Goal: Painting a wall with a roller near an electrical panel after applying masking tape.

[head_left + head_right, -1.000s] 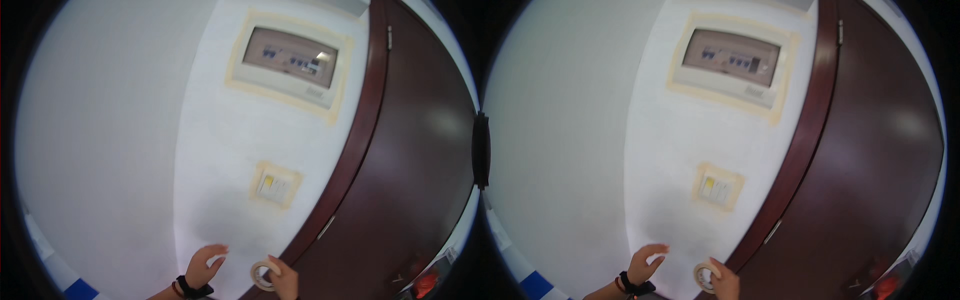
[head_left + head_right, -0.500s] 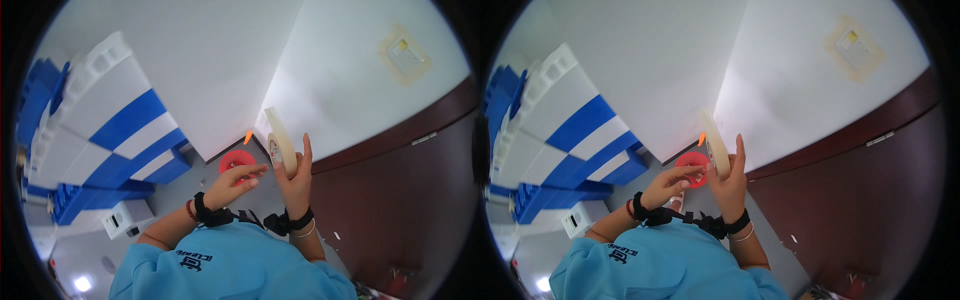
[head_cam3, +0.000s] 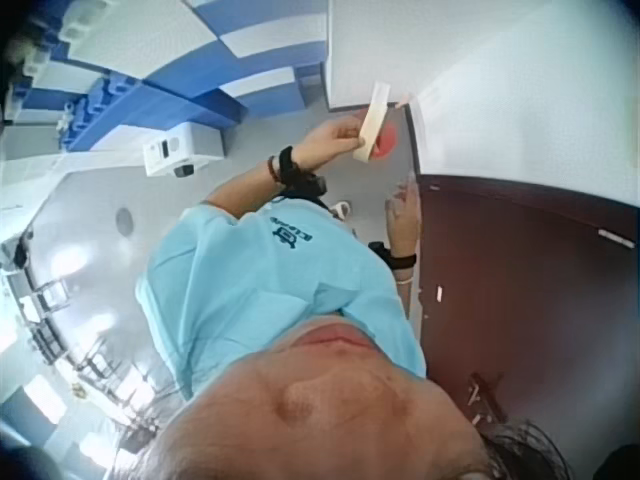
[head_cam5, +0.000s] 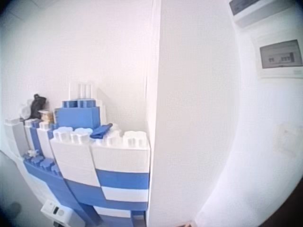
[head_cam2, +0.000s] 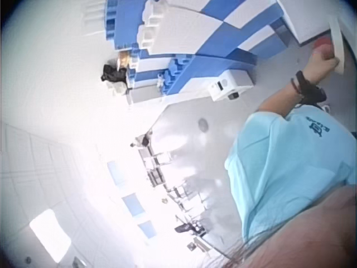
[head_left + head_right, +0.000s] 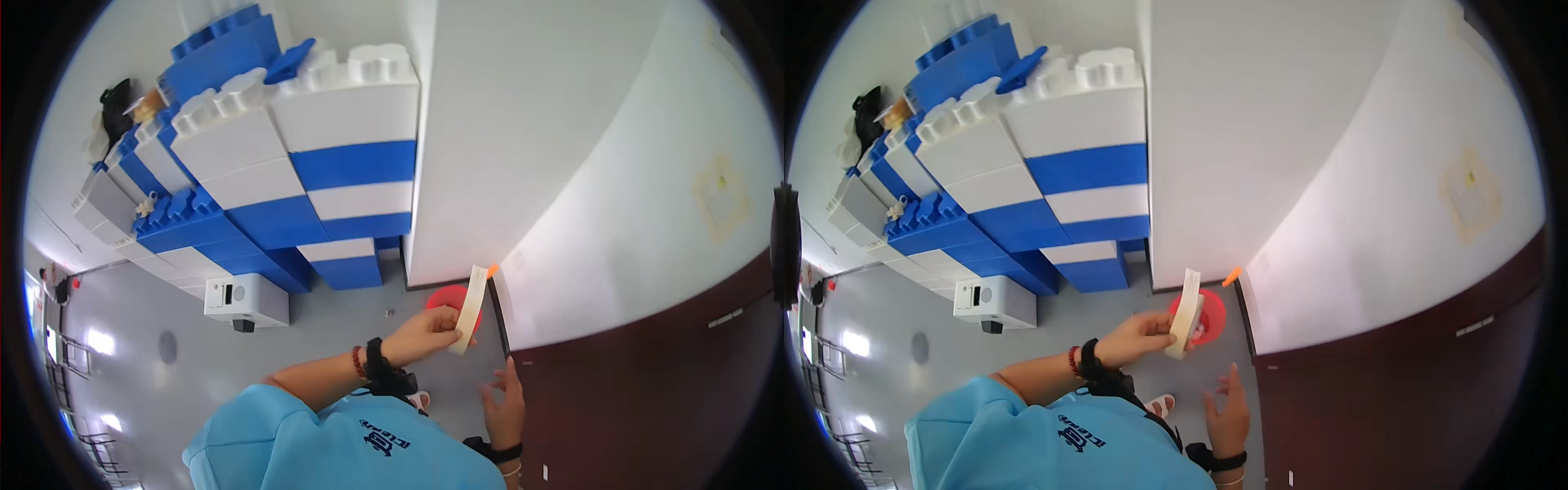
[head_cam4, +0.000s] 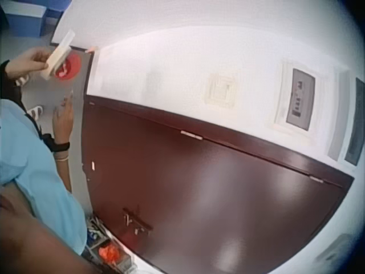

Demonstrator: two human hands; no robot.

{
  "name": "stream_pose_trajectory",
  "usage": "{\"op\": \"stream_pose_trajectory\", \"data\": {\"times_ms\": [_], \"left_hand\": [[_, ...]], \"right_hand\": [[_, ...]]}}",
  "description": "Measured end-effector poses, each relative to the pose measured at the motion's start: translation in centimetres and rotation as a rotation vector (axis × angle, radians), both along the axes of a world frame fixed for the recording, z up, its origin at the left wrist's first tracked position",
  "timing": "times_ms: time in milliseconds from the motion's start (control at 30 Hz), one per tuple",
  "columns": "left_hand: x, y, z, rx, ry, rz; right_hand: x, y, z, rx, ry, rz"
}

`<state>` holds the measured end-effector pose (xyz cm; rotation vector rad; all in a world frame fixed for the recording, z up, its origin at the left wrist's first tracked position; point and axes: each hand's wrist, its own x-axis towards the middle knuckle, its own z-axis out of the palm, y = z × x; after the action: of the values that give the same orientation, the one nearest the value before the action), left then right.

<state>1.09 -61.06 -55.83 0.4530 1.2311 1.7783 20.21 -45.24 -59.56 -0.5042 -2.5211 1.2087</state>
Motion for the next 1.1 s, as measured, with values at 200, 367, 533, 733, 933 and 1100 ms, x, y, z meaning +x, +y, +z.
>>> {"op": "stream_pose_trajectory", "data": {"times_ms": [200, 367, 533, 733, 933, 1100], "left_hand": [[-8.3, -9.6, 8.8, -0.228, 1.079, 0.38], [-16.3, -18.9, 16.0, -0.316, 1.424, 0.691], [-26.2, -25.5, 22.5, -0.58, 1.752, 0.734], [-37.2, -30.8, 23.7, -0.863, 1.875, 0.564], [-40.6, -31.5, 21.4, -0.939, 1.761, 0.408], [-39.1, -32.2, 19.4, -0.631, 2.194, 0.677]], "right_hand": [[-2.2, -1.6, -0.3, 0.068, -0.092, -0.184], [-7.1, -5.5, -0.7, 0.138, -0.084, -0.214], [-14.4, -9.6, 0.6, 0.219, 0.008, -0.024], [-19.7, -13.7, 3.3, 0.327, 0.12, 0.015], [-18.6, -15.1, 2.4, 0.346, -0.01, 0.029], [-18.2, -13.9, 0.7, 0.386, -0.262, -0.007]]}}
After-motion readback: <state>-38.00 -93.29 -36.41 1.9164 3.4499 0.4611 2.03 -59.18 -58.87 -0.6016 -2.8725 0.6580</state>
